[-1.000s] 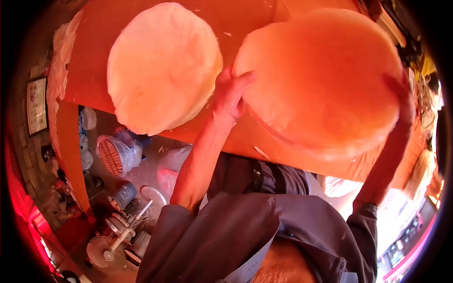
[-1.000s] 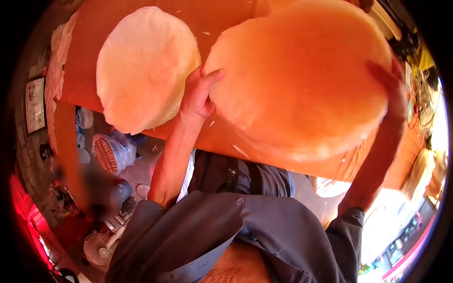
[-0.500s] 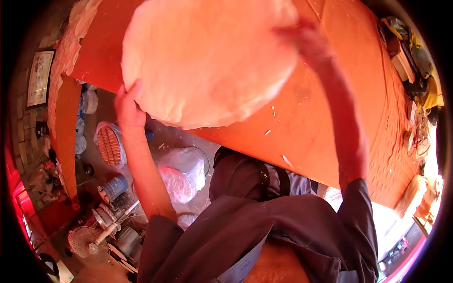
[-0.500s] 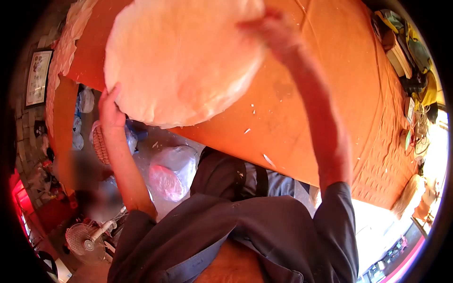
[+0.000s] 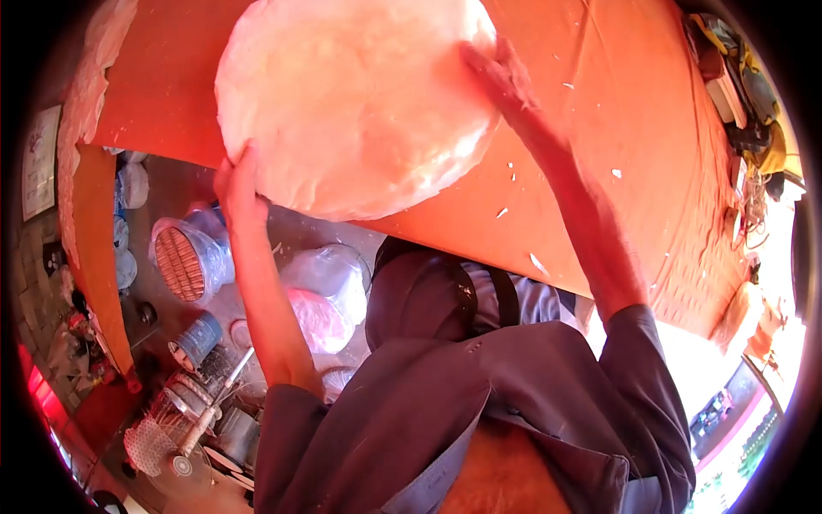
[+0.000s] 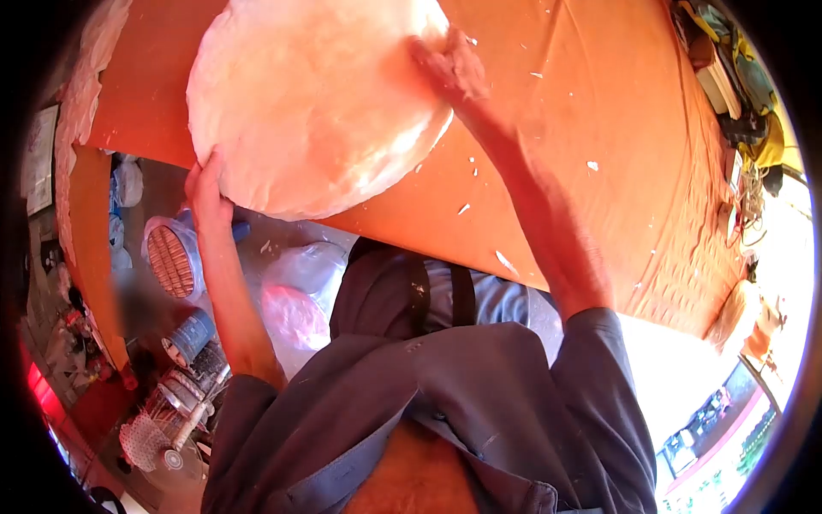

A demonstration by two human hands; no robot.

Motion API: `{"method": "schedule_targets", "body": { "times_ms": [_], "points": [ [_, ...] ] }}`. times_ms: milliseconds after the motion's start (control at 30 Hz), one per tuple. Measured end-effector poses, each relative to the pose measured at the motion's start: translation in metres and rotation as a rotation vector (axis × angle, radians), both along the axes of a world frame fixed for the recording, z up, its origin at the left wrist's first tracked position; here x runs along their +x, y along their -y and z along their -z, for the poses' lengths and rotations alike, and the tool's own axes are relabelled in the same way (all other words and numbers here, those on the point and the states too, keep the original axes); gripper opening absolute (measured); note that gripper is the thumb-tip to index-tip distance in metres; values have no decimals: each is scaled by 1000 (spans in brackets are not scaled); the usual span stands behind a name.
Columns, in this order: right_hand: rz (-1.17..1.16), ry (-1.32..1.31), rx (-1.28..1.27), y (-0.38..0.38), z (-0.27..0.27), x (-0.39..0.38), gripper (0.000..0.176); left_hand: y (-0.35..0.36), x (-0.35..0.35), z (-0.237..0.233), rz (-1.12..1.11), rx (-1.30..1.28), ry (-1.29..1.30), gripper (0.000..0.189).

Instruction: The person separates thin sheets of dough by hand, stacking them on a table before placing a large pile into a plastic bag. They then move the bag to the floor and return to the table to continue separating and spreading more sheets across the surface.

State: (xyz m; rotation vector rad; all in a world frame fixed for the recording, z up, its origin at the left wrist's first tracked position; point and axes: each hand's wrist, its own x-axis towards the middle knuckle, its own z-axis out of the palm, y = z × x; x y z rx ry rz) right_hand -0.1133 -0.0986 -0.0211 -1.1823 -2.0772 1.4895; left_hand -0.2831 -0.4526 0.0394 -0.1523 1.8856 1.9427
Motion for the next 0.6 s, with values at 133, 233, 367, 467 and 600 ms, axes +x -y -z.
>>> {"method": "schedule_targets", "body": {
  "times_ms": [133,233,367,467,600],
  "points": [
    [-59,-109,-140,17,-37,9,67,9,-10,7,51,-15,-3,44],
    [-7,-64,3,20,-33,9,65,12,-19,5,169,-335,-370,51],
    [-175,-36,-65,-8,-1,7,64,-44,15,-67,286,-785,-1032,58],
    [-237,-31,-36,-3,-10,13,67,-82,13,-50,550,-814,-1448,61],
    [-248,-19,227,6,-30,17,73,-101,23,-5,684,-1008,-1474,66]
  ]
}}
